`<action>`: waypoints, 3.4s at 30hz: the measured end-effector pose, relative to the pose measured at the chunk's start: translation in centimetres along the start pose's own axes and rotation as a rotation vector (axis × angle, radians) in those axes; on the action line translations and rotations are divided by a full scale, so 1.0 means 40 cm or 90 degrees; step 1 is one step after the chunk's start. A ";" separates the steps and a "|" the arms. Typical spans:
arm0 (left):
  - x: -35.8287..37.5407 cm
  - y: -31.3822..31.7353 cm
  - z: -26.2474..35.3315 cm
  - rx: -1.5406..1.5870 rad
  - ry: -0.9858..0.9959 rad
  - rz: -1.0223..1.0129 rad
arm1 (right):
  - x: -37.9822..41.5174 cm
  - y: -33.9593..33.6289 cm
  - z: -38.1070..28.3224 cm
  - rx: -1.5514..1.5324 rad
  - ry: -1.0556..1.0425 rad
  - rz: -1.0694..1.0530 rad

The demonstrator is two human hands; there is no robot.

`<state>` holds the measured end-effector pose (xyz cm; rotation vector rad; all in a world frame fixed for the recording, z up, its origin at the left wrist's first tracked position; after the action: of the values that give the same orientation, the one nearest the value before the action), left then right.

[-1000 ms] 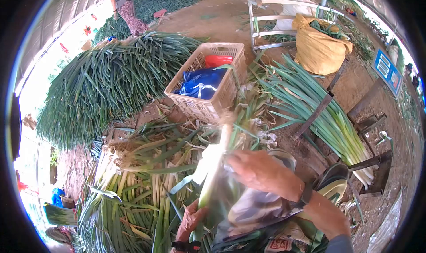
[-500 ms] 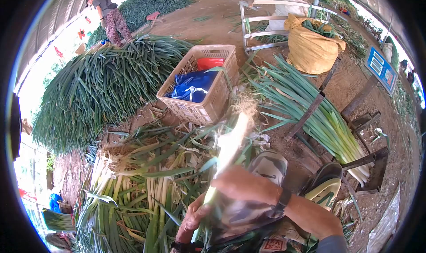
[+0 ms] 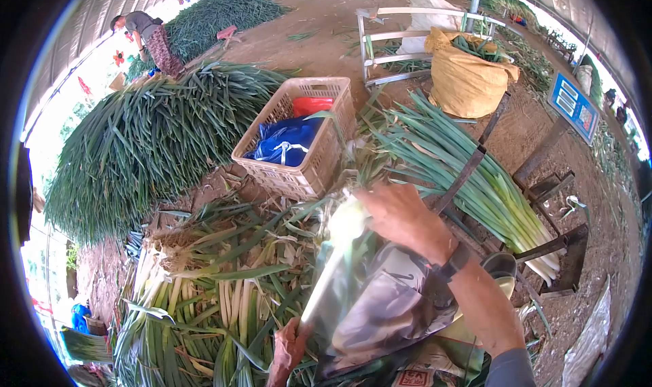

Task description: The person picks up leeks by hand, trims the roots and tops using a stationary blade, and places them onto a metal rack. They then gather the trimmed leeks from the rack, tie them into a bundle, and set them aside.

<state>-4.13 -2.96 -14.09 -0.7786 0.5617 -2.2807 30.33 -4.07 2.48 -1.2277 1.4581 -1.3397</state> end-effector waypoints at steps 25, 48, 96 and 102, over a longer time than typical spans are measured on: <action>0.199 -0.071 -0.076 0.109 -0.245 -0.070 | -0.177 0.004 0.129 0.143 0.023 0.073; 0.101 -0.056 0.009 0.346 -0.037 -0.015 | -0.084 0.205 -0.134 -0.875 0.060 -0.258; -0.020 -0.149 -0.547 -0.093 -0.264 0.134 | 0.018 0.090 -0.036 -0.174 -0.122 -0.187; -0.092 -0.174 -0.306 -0.093 -0.170 0.183 | 0.022 0.070 -0.069 -0.185 -0.150 -0.136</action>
<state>-12.99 6.62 -20.48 -0.9864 0.6716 -1.8532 27.06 -4.39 0.12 -1.7093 1.4145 -1.0961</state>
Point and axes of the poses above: each hand's wrist, its own x-axis away from the middle knuckle, its own y-axis out of the palm, z = x × y, the point moved 7 cm from there along -x, towards the middle knuckle, and after that the axes turned 5 degrees about -z, right-handed, at the moved point
